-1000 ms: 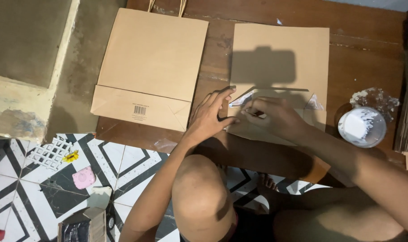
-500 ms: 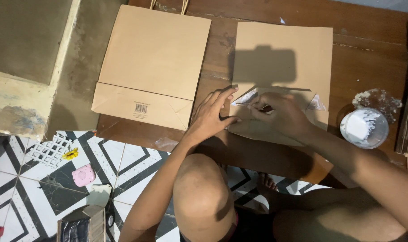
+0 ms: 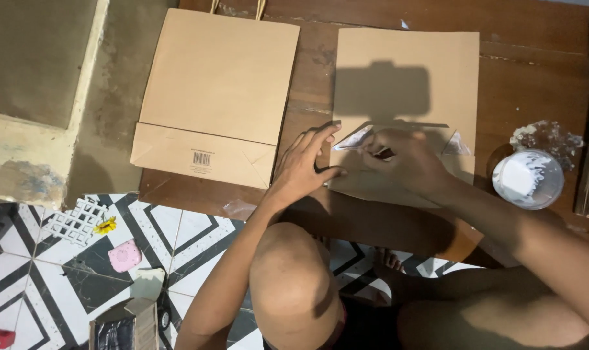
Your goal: Applying glue to the bottom flaps of a brown paper bag and folding them to form the base.
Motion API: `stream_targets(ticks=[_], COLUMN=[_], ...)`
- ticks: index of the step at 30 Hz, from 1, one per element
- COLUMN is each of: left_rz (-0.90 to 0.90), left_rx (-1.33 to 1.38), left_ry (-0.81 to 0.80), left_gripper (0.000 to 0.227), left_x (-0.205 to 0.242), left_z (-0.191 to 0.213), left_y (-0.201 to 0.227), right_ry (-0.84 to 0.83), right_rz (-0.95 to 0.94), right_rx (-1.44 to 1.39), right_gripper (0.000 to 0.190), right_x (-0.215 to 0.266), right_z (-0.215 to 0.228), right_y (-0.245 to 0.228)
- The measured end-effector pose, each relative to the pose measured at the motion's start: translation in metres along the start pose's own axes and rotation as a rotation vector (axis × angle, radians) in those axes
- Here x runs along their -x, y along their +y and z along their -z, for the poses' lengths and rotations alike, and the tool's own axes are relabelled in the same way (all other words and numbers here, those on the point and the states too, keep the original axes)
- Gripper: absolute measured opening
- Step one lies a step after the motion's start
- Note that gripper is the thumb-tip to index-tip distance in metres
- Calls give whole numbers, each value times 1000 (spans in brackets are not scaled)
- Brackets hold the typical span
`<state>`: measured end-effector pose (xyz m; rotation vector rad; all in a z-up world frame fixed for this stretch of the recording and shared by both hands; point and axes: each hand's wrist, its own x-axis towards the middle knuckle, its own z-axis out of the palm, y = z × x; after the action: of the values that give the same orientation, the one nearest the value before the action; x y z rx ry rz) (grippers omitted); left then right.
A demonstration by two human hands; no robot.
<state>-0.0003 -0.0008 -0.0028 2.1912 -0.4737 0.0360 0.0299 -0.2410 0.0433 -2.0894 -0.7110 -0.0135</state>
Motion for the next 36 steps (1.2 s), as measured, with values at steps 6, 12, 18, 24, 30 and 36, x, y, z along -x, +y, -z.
stream_targets(ticks=[6,12,18,24,30,36], left_rz=[0,-25,2,0,-1,-9], left_rx=[-5,-1,19,12,16,22], left_ry=[18,37,11,23,20,19], left_gripper=[84,83,81,83,83,81], left_x=[1,1,0,0,0,-1], left_z=[1,0,0,-4,-3,-2], left_y=[2,2,1,-2,-1,0], right_ry=[57,136,133,128,201,207], right_rz=[59,79,39,22,111,113], right_rx=[221,268,250,196,299,289], right_gripper=[22,23,17,16,17,19], right_x=[3,9,5,7,8,11], right_z=[25,35,35,38,37,34], right_y=[-15,4,-38,-35,-16,-27])
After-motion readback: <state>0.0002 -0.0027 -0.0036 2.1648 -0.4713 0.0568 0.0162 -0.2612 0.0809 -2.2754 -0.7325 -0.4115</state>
